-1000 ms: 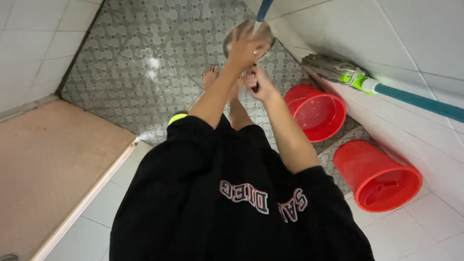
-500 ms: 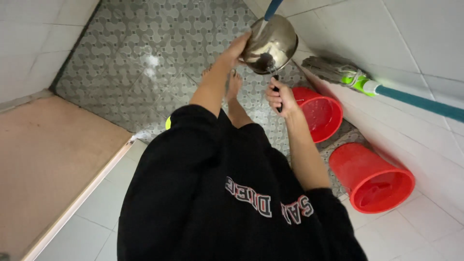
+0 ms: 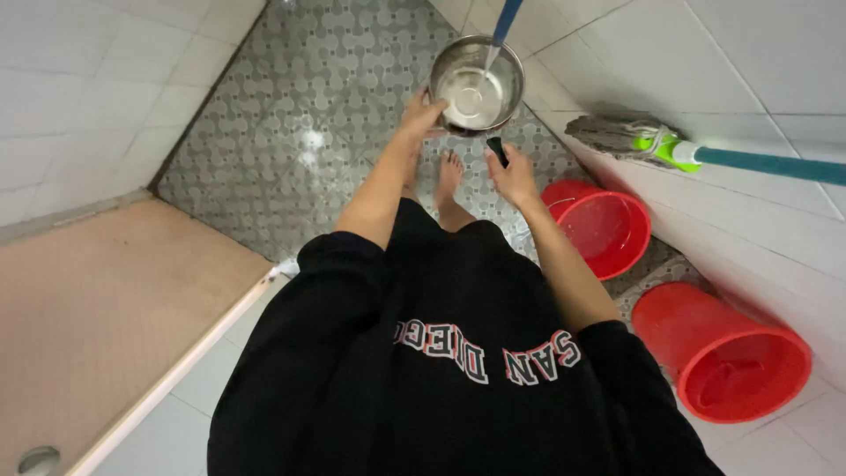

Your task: Washing a metal pot and a yellow plastic bowl under a water faucet in a bathroom setting.

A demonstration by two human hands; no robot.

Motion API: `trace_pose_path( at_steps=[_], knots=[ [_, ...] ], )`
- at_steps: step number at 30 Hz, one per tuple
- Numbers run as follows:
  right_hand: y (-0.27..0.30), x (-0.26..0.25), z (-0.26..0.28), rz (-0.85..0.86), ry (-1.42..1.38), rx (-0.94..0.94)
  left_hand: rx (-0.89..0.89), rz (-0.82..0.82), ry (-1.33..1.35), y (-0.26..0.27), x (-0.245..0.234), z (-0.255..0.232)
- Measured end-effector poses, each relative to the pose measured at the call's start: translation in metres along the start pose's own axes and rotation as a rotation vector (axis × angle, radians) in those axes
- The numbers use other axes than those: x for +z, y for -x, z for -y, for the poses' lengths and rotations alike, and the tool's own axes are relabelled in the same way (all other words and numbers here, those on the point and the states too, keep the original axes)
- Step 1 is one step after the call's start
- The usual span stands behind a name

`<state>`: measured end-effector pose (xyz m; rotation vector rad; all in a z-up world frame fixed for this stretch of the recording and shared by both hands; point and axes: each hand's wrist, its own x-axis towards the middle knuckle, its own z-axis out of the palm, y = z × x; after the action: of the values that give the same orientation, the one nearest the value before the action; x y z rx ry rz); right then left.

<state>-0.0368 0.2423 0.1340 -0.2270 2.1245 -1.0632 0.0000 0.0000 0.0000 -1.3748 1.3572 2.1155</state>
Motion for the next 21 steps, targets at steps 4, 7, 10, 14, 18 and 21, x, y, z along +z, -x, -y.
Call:
trace_pose_path(
  at_steps=[4,7,10,14,18,21],
  knots=[
    [0.010,-0.014,0.003,0.099,-0.269,0.007,0.260,0.025,0.032,-0.036,0.005,0.030],
    [0.022,-0.019,0.006,0.220,-0.451,0.142,0.356,-0.048,-0.043,-0.011,0.020,0.016],
    [0.022,-0.022,0.003,0.340,-0.609,0.298,0.371,-0.109,-0.070,-0.010,0.028,0.013],
    [0.017,-0.018,-0.007,0.413,-0.675,0.399,0.421,-0.147,-0.134,0.019,0.031,-0.005],
    [0.017,-0.020,0.002,0.395,-0.665,0.409,0.388,-0.255,-0.349,0.043,0.033,-0.024],
    [0.017,-0.019,0.004,0.384,-0.659,0.420,0.463,-0.267,-0.298,0.036,0.029,-0.020]
  ],
)
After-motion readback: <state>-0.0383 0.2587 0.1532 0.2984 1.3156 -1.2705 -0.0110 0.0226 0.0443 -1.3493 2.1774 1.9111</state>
